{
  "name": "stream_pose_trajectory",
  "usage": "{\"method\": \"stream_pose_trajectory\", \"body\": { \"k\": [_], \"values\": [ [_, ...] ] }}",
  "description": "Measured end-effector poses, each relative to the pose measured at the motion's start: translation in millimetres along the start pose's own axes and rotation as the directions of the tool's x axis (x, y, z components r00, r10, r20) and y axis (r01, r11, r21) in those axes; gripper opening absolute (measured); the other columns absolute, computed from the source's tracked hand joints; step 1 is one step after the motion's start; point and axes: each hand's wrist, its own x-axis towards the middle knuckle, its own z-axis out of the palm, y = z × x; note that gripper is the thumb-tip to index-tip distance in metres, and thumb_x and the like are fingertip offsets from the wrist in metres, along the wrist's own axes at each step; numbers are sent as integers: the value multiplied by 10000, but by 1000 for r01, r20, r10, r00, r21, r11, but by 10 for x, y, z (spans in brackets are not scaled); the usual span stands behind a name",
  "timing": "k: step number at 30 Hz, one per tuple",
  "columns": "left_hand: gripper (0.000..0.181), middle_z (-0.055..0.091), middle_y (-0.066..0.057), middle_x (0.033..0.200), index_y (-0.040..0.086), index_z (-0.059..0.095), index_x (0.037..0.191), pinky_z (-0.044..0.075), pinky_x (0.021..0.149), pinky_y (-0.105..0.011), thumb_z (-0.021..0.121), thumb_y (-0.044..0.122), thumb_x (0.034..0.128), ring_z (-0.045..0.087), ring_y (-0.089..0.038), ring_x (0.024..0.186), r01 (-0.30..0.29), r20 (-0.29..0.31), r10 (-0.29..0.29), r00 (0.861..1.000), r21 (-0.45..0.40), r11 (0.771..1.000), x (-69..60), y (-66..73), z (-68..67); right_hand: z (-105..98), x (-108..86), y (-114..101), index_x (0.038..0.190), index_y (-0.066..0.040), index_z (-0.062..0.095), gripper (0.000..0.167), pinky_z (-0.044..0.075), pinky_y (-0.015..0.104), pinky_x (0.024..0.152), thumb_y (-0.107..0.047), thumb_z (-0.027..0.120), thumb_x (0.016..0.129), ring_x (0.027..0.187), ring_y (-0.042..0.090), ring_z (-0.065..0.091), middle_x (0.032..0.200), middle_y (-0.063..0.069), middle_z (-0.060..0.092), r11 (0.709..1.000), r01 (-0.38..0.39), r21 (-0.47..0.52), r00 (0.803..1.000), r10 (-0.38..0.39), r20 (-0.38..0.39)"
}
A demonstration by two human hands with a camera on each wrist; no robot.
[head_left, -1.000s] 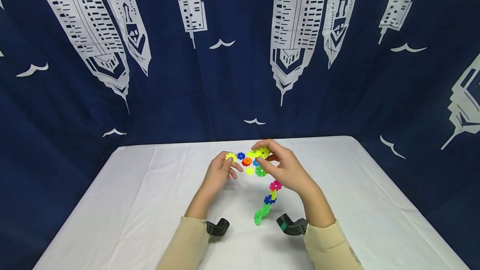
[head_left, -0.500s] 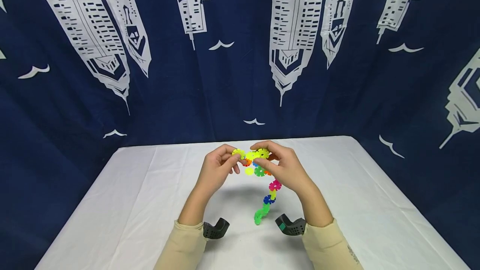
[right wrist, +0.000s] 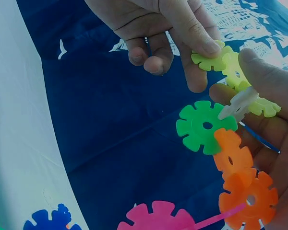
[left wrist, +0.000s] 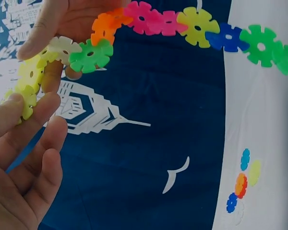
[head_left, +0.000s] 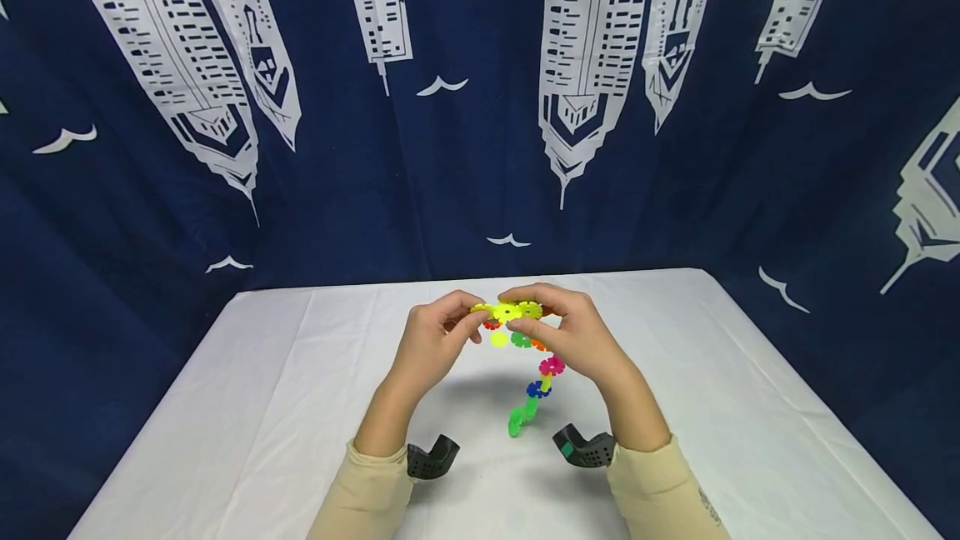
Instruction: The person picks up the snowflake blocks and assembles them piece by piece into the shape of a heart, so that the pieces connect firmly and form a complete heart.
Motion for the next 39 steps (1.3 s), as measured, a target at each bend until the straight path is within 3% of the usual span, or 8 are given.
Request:
{"method": "stream_pose_trajectory", "body": {
  "k": [3, 8, 15, 20, 27, 31, 39],
  "values": [
    [38, 748, -26, 796, 82, 719, 951, 409, 486, -197, 709, 82, 914, 616, -51, 613, -32, -14, 32, 999, 43, 999, -12, 34, -6, -5, -8, -18, 1173, -135, 718, 298, 554, 305, 824, -101, 756, 880, 934, 118, 645, 1131, 16, 742, 1000, 4, 12, 1000, -4, 11],
    [38, 754, -47, 789, 63, 724, 933, 392, 465, -191, 716, 89, 907, 647, -154, 600, -91, -18, 93, 996, 75, 993, -15, 57, -8, -17, -13, -63, 1146, -120, 712, 275, 561, 271, 756, -79, 754, 877, 884, 129, 640, 1095, 21, 736, 999, 13, 43, 999, -14, 29],
    [75, 711, -16, 687, 55, 725, 922, 350, 439, -182, 710, 128, 915, 583, -34, 558, -129, -28, 133, 991, 109, 986, -25, 85, 8, -15, -19, -99, 1130, -88, 712, 268, 559, 269, 810, -48, 753, 868, 918, 126, 655, 1091, 37, 740, 995, 47, 91, 998, -51, 44],
    [76, 691, -3, 652, 57, 723, 912, 353, 436, -178, 715, 132, 911, 565, -24, 535, -148, -26, 153, 988, 127, 981, -20, 114, -5, -8, -10, -103, 1132, -66, 727, 285, 562, 244, 813, -49, 766, 850, 925, 105, 664, 1085, 77, 750, 992, 87, 93, 995, -91, 37],
    [104, 769, -40, 792, 48, 658, 971, 394, 472, -184, 723, 79, 898, 632, -93, 552, -113, -16, 115, 993, 70, 991, -15, 148, -33, -28, -10, -99, 1179, -99, 713, 331, 569, 235, 755, -97, 779, 855, 901, 113, 648, 1108, 50, 746, 998, 54, 32, 998, -54, 23],
    [131, 780, -60, 827, 49, 602, 1017, 442, 512, -194, 693, 62, 923, 654, -121, 565, -85, -21, 86, 996, 18, 996, -8, 149, -33, -56, -11, -95, 1181, -116, 704, 322, 567, 244, 795, -96, 771, 867, 911, 106, 660, 1117, 27, 743, 999, 51, 5, 999, -51, 2],
    [89, 774, -103, 829, 34, 611, 1010, 482, 517, -208, 665, 42, 939, 658, -127, 555, -136, -45, 135, 990, -34, 990, -13, 152, -3, -67, -24, -62, 1132, -75, 727, 267, 558, 261, 833, -33, 745, 868, 928, 98, 677, 1083, 65, 757, 993, 112, 38, 994, -111, -17]
  ]
}}
